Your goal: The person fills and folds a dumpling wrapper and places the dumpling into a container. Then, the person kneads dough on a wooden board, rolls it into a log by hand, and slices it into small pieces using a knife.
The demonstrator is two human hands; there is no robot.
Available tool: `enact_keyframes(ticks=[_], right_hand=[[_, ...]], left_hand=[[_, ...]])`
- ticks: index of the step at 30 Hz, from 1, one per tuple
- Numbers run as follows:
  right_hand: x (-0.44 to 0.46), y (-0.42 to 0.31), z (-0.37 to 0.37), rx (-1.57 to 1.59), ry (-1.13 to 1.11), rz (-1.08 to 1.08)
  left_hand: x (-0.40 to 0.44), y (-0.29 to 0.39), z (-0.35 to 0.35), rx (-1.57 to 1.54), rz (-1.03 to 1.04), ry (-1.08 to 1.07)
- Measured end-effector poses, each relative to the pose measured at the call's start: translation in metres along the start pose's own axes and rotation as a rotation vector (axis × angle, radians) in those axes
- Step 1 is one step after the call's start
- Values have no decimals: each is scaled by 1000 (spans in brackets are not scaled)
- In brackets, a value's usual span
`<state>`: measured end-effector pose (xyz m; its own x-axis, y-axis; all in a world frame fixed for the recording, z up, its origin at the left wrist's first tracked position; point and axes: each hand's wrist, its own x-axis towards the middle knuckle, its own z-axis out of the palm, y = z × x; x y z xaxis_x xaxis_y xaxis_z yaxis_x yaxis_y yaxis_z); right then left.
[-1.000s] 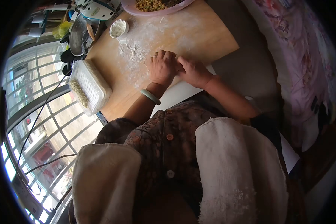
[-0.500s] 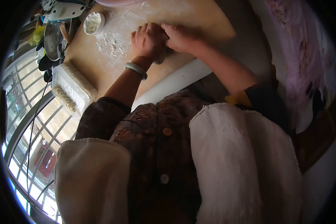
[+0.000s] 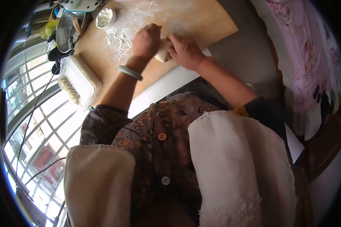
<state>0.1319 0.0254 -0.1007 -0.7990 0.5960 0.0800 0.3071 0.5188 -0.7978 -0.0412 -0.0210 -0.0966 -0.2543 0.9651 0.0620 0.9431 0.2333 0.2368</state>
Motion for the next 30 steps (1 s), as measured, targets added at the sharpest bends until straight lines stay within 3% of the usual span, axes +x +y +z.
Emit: enact_keyframes(ticks=[2,4,7,11,14,15,18,22,24,30], right_hand=[[-15,-8,-11,15,-71,18],[-22,-8,-18,22,-92,-9],[-13,2,-21,-128,-248,33],[14,12,-18,85,-194,192],[34,14,-24,-20,-248,254],[40,15,-21,-35,-165,168],[64,16,-28,182,-424,562],[71,43,-9,182,-283,435],[82,33,-14,218,-326,568],[83,14,-23,172,-310,574]], left_hand=[[-22,28,-11,-95,-2,187],[-39,41,-7,-127,-92,42],[-61,51,4,-187,-138,98],[-39,43,19,-194,-217,60],[-15,32,23,-189,-243,-2],[-8,28,23,-197,-239,8],[13,18,20,-185,-231,-38],[32,6,11,-154,-149,-66],[41,3,2,-149,-142,-126],[50,-4,11,-250,-236,-100]])
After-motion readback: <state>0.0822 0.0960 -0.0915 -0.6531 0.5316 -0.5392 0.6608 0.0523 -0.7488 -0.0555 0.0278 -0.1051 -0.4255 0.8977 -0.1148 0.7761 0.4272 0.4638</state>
